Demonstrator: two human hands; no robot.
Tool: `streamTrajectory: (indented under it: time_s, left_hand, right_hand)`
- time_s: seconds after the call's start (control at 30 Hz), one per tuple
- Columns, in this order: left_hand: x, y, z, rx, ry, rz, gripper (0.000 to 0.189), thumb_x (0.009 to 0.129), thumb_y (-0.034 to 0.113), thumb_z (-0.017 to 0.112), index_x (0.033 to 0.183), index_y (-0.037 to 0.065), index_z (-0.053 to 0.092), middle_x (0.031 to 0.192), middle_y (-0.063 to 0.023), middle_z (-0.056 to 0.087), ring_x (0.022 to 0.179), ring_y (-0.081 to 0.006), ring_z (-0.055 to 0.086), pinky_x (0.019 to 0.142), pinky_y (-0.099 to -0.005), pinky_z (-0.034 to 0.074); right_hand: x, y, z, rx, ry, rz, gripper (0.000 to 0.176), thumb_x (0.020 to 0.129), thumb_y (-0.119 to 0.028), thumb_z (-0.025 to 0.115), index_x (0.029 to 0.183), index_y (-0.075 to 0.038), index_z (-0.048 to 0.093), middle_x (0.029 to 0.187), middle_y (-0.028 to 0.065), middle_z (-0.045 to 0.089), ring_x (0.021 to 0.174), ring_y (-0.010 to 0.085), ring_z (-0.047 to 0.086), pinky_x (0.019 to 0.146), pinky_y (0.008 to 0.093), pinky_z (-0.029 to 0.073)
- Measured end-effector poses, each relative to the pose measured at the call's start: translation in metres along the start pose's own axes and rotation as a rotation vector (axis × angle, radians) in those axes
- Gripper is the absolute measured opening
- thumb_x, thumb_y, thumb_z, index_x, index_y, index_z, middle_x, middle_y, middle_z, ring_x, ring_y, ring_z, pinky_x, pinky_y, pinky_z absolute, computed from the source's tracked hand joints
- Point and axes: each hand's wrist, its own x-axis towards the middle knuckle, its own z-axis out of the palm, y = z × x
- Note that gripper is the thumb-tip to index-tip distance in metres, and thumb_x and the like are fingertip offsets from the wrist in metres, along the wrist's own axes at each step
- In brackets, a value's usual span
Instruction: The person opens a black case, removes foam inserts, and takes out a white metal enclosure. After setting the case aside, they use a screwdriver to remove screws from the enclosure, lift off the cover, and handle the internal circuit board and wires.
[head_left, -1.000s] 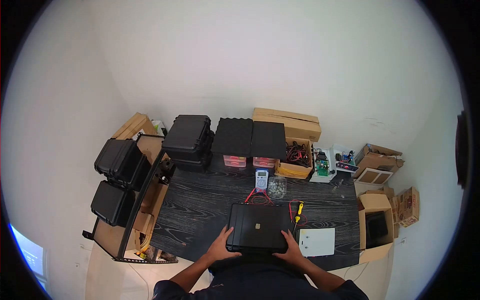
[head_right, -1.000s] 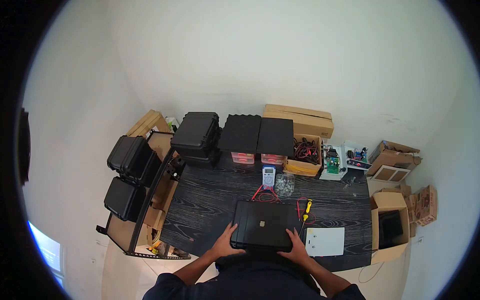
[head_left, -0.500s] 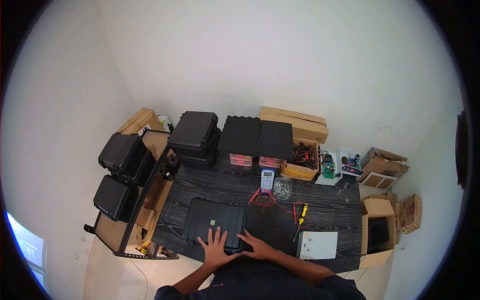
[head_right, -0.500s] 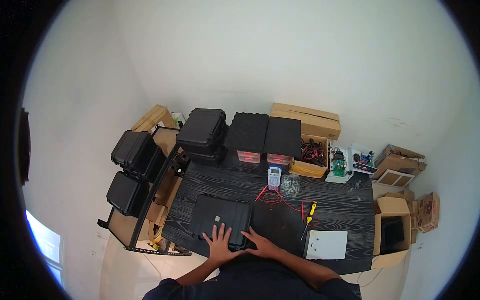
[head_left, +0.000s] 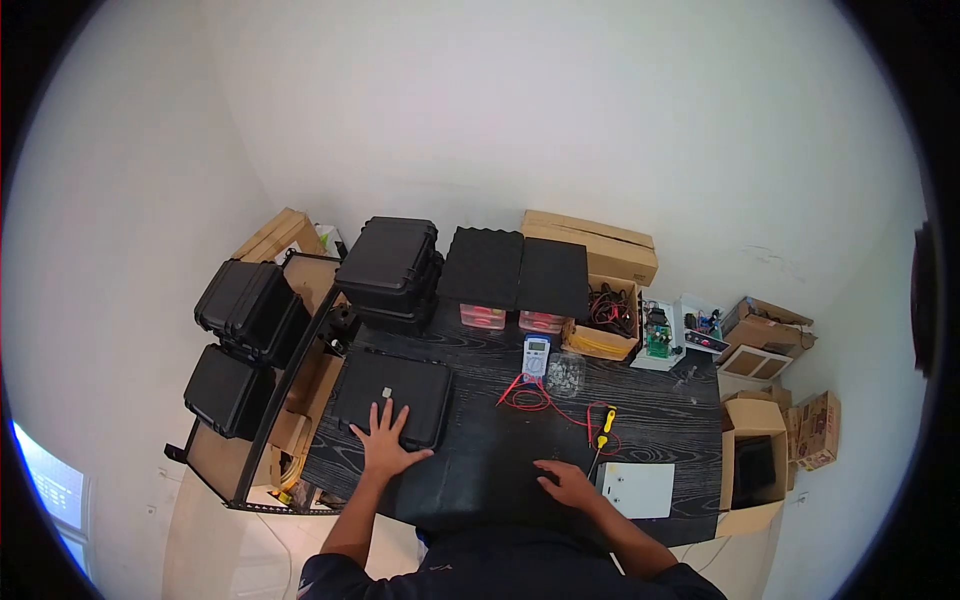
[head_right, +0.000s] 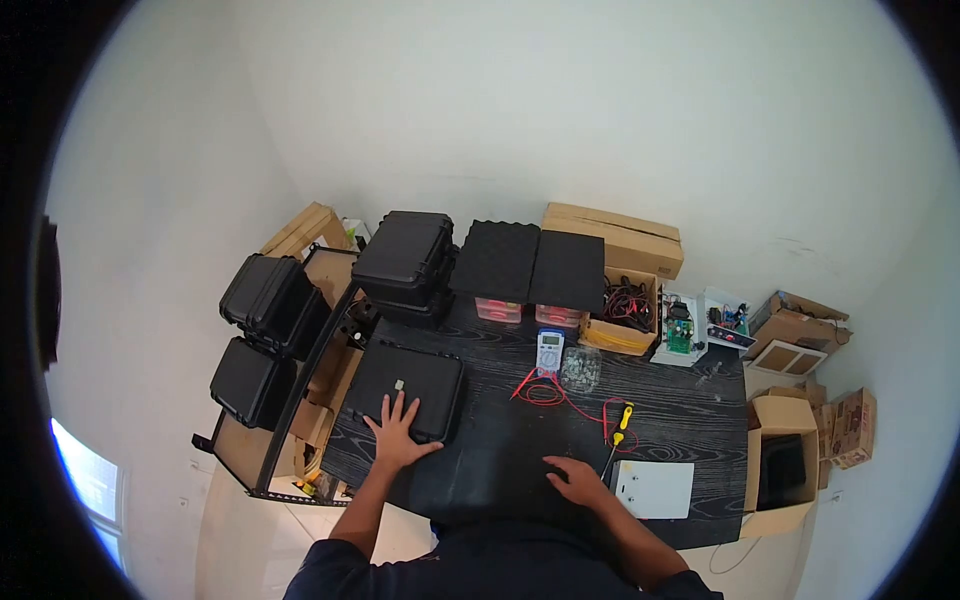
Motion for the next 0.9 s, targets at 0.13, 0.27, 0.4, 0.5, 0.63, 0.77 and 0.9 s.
streamTrajectory:
  time_s: [0.13,0.27,0.4,0.5,0.63,0.77,0.9]
  left_hand:
    - [0.033,-0.02,-0.004,0.011,0.009,0.006,0.127,0.06,0.088,0.076,0.164,0.024,0.04,0.176,-0.0093,0.02,0.163,-0.0393,0.009,0.112,-0.0889,0.003]
    - [0.057,-0.039,-0.008,0.034,0.001,0.023,0.131,0.058,0.09,0.075,0.165,0.024,0.038,0.176,-0.0078,0.02,0.163,-0.0375,0.01,0.112,-0.089,0.005]
    - [0.077,-0.051,-0.011,0.018,-0.001,0.026,0.134,0.054,0.089,0.078,0.164,0.023,0.039,0.176,-0.0067,0.021,0.163,-0.0361,0.011,0.114,-0.0883,0.004]
    - [0.088,-0.051,-0.018,-0.005,-0.019,0.015,0.135,0.052,0.086,0.082,0.164,0.024,0.039,0.176,-0.0052,0.02,0.163,-0.0346,0.011,0.115,-0.0872,0.004]
    - [0.097,-0.052,-0.023,-0.025,-0.025,0.01,0.135,0.052,0.083,0.084,0.164,0.023,0.04,0.176,-0.0053,0.02,0.163,-0.0344,0.012,0.116,-0.0863,0.003]
    - [0.103,-0.053,-0.019,-0.013,-0.038,-0.006,0.139,0.049,0.084,0.084,0.165,0.023,0.037,0.177,-0.0057,0.019,0.164,-0.034,0.011,0.117,-0.0855,0.002]
    - [0.104,-0.051,-0.021,0.002,-0.064,-0.023,0.143,0.048,0.086,0.084,0.166,0.022,0.034,0.177,-0.0066,0.018,0.164,-0.034,0.01,0.118,-0.0842,0.002]
  right_hand:
    - [-0.029,-0.008,-0.037,-0.073,0.098,0.132,0.043,0.096,-0.021,0.073,0.136,-0.008,0.066,0.135,0.0167,0.069,0.124,0.0345,0.067,0.106,0.0415,0.053]
    - [-0.061,0.015,-0.066,-0.265,0.198,0.111,0.047,0.091,-0.023,0.078,0.134,-0.008,0.067,0.138,0.0177,0.067,0.13,0.0353,0.062,0.11,0.0428,0.05]
    - [-0.086,0.028,-0.101,-0.392,0.155,0.075,0.068,0.08,-0.037,0.087,0.138,-0.008,0.065,0.149,0.022,0.057,0.139,0.0417,0.053,0.116,0.0496,0.043]
    - [-0.103,0.032,-0.118,-0.531,-0.011,0.195,0.109,0.064,-0.061,0.092,0.151,-0.009,0.054,0.163,0.0305,0.037,0.15,0.0494,0.037,0.122,0.0599,0.03]
    - [-0.118,0.037,-0.126,-0.684,-0.266,0.238,0.141,0.051,-0.081,0.088,0.165,-0.016,0.035,0.168,0.0381,0.016,0.156,0.0526,0.022,0.126,0.0631,0.02]
    - [-0.118,0.026,-0.13,-0.818,-0.423,0.206,0.144,0.051,-0.075,0.092,0.168,-0.023,0.026,0.17,0.0339,0.014,0.158,0.0506,0.018,0.123,0.0716,0.017]
    - [-0.114,0.02,-0.135,-0.836,-0.47,0.264,0.136,0.052,-0.061,0.097,0.166,-0.029,0.03,0.169,0.0274,0.022,0.156,0.0472,0.024,0.119,0.0762,0.019]
